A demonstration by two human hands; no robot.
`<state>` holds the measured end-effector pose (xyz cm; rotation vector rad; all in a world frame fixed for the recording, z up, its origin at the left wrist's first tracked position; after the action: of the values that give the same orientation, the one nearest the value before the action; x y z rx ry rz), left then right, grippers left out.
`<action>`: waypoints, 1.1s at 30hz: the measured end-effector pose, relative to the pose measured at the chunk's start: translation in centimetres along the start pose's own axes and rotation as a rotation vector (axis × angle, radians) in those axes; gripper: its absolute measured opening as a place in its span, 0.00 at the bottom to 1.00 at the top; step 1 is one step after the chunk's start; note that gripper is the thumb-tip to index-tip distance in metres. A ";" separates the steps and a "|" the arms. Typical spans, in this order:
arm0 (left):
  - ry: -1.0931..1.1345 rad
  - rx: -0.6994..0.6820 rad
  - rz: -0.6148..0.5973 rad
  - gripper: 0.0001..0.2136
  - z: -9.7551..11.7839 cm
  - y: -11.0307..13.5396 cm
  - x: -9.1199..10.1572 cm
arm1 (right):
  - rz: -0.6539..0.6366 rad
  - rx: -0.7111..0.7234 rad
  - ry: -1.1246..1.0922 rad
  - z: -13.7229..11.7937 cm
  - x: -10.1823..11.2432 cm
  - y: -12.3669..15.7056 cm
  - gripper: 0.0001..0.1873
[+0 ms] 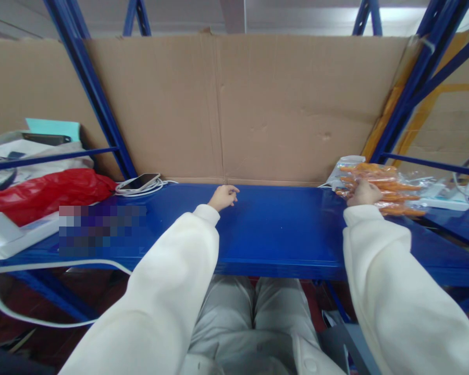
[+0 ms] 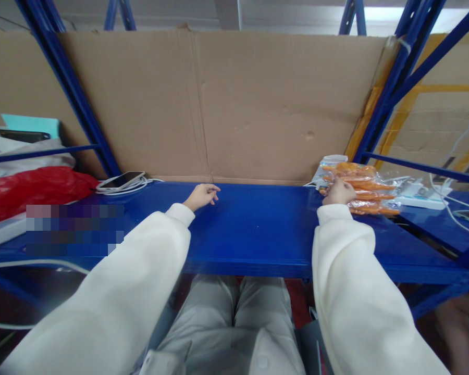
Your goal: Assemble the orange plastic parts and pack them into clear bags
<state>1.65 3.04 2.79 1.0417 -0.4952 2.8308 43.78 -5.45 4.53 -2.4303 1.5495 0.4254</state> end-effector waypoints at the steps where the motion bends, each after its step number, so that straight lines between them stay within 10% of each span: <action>1: 0.001 0.000 -0.001 0.15 0.0 0.0 0.0 | 0.013 -0.057 0.002 -0.1 0.1 0.7 0.18; 22: -0.005 -0.002 -0.001 0.15 0.4 0.2 0.1 | -0.297 0.440 0.195 0.2 -4.0 1.4 0.07; 33: -0.021 -0.011 0.013 0.15 0.5 0.2 0.2 | -0.825 -0.172 0.197 5.0 -6.9 7.2 0.05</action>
<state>1.81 2.70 3.21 1.0712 -0.5213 2.8282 33.89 -0.88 2.16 -3.0206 0.4506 0.1568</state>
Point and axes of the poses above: each hand's wrist, its own y-axis away from the middle knuckle, its own x-axis out of the back of the hand, z = x × y, the point moved 6 cm from there along -y, towards the middle knuckle, and after that the axes turned 5 degrees about y, right-handed, at the moved point
